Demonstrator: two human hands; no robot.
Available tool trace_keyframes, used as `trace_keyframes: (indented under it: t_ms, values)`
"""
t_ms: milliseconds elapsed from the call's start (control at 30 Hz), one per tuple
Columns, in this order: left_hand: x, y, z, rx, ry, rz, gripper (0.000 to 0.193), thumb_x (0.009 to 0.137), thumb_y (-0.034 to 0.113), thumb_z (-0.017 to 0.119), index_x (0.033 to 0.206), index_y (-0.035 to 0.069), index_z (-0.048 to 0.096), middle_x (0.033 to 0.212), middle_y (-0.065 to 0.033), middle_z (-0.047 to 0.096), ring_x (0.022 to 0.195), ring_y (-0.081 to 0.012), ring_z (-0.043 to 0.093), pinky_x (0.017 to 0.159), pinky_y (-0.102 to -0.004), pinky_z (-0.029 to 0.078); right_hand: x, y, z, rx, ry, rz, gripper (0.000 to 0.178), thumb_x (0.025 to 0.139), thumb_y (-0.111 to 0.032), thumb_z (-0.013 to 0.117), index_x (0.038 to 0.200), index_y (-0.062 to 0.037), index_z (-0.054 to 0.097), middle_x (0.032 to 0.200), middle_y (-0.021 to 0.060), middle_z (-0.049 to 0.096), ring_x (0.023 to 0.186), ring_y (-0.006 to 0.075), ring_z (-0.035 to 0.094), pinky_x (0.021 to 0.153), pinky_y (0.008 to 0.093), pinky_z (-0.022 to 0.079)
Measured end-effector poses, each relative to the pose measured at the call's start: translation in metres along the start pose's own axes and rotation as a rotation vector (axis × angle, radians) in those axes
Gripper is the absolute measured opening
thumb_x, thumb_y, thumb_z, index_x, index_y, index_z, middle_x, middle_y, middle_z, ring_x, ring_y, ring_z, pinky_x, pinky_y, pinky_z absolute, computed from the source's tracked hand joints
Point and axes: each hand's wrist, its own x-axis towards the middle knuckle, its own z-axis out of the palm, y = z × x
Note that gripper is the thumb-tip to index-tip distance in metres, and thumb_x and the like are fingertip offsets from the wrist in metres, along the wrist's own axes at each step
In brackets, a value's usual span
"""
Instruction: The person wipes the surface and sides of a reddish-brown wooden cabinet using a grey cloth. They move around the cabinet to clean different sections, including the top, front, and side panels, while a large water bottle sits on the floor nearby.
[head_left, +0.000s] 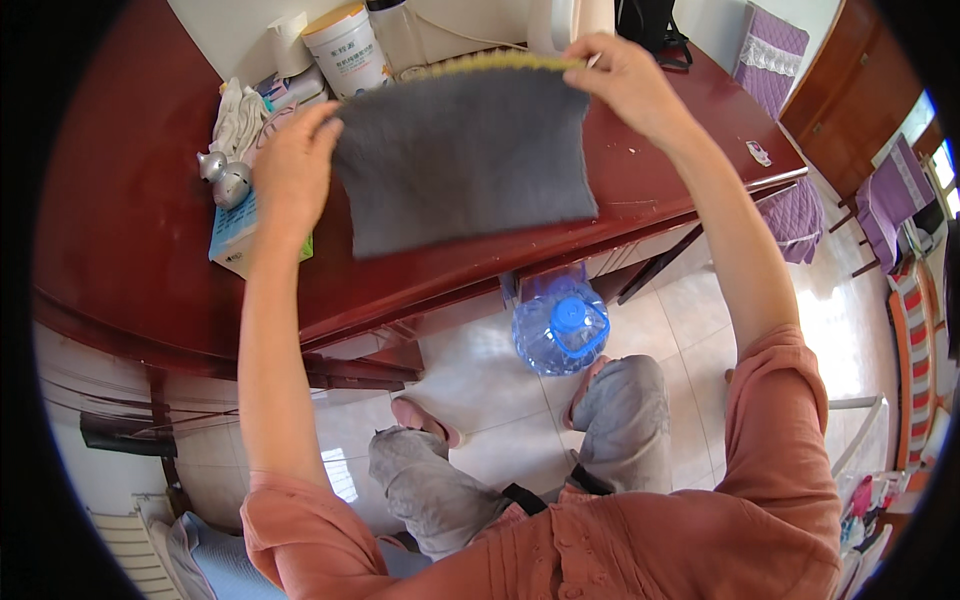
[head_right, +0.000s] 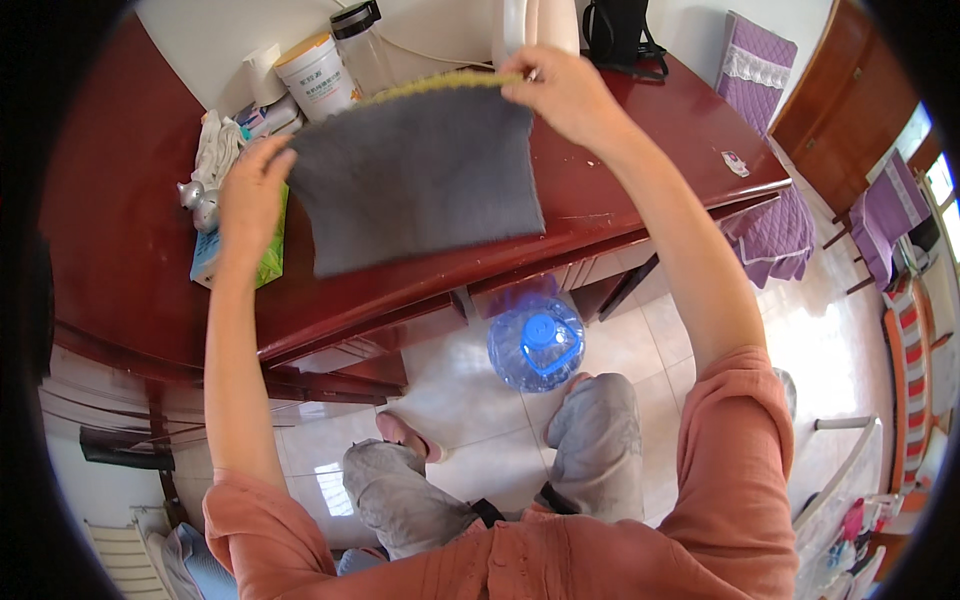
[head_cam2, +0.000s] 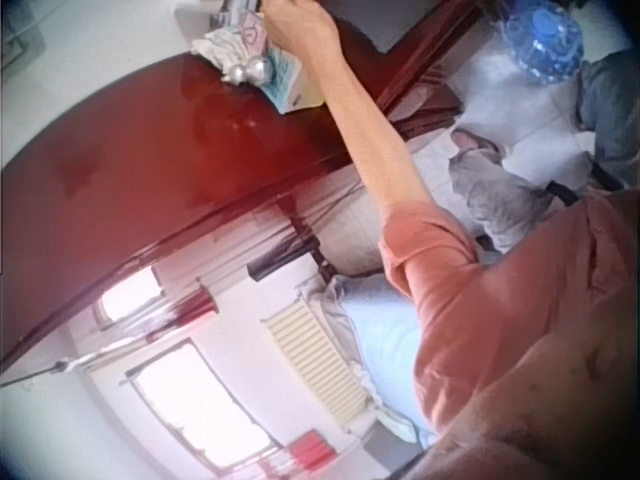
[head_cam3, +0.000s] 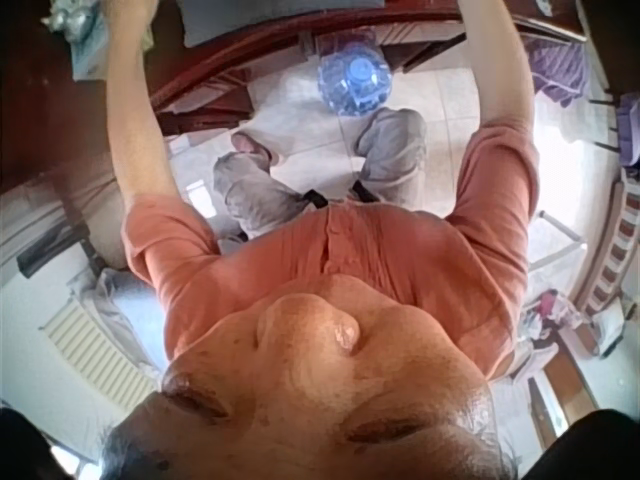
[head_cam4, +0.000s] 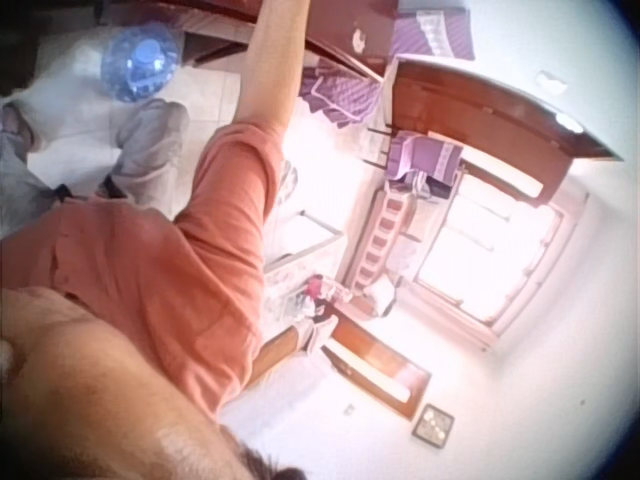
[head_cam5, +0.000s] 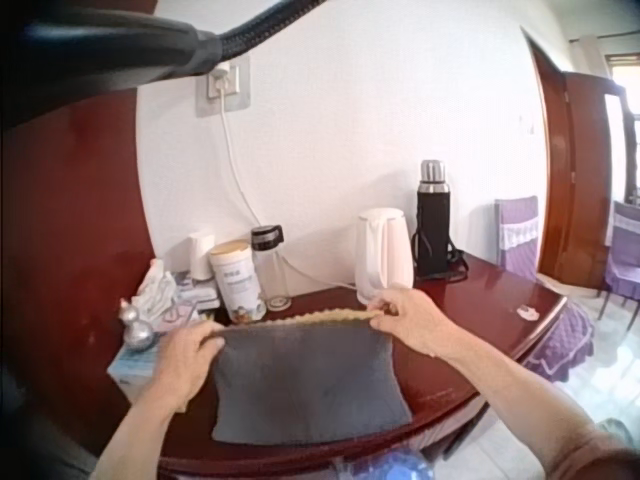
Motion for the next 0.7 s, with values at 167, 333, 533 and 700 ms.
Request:
trace_keyframes:
  t_ms: [167,333,533,700]
  values:
    - [0.002,0.032,-0.039,-0.278,0.148,-0.055,0.025,0.101,0.018,0.064,0.123,0.007,0.072,0.102,-0.0053,0.072,0.095,-0.0145,0.065,0.091,-0.027,0.049,-0.006,-0.053,-0.043,0.209,-0.047,0.049,0.018,0.095,-0.017,0.072,0.11,-0.0062,0.071,0.083,-0.0006,0.065,0.071,0.0047,0.057,0.065,0.0235,0.044]
    - [0.005,0.041,-0.055,-0.447,0.173,-0.105,0.027,0.1,0.022,0.066,0.122,0.008,0.072,0.095,-0.0068,0.072,0.087,-0.0149,0.064,0.086,-0.0306,0.051,-0.021,-0.053,-0.049,0.377,-0.06,0.154,0.018,0.097,-0.017,0.07,0.111,-0.0057,0.071,0.084,-0.0014,0.067,0.069,0.0044,0.06,0.066,0.023,0.044]
    - [0.027,0.008,-0.032,-0.07,0.099,-0.112,0.028,0.098,0.027,0.067,0.12,0.011,0.072,0.092,-0.0075,0.072,0.082,-0.0184,0.064,0.078,-0.0335,0.05,-0.008,-0.048,-0.026,0.353,-0.064,0.199,0.017,0.1,-0.013,0.064,0.114,-0.0036,0.067,0.099,0.0034,0.071,0.077,0.0071,0.067,0.067,0.0217,0.044]
    - [0.006,0.038,-0.041,-0.269,0.162,-0.043,0.02,0.099,0.018,0.065,0.116,0.009,0.073,0.103,-0.0092,0.073,0.093,-0.0222,0.066,0.084,-0.0323,0.051,-0.021,-0.054,-0.044,0.364,0.081,0.073,0.017,0.101,-0.008,0.06,0.115,-0.0003,0.066,0.106,0.0073,0.071,0.101,0.0155,0.073,0.079,0.0252,0.051]
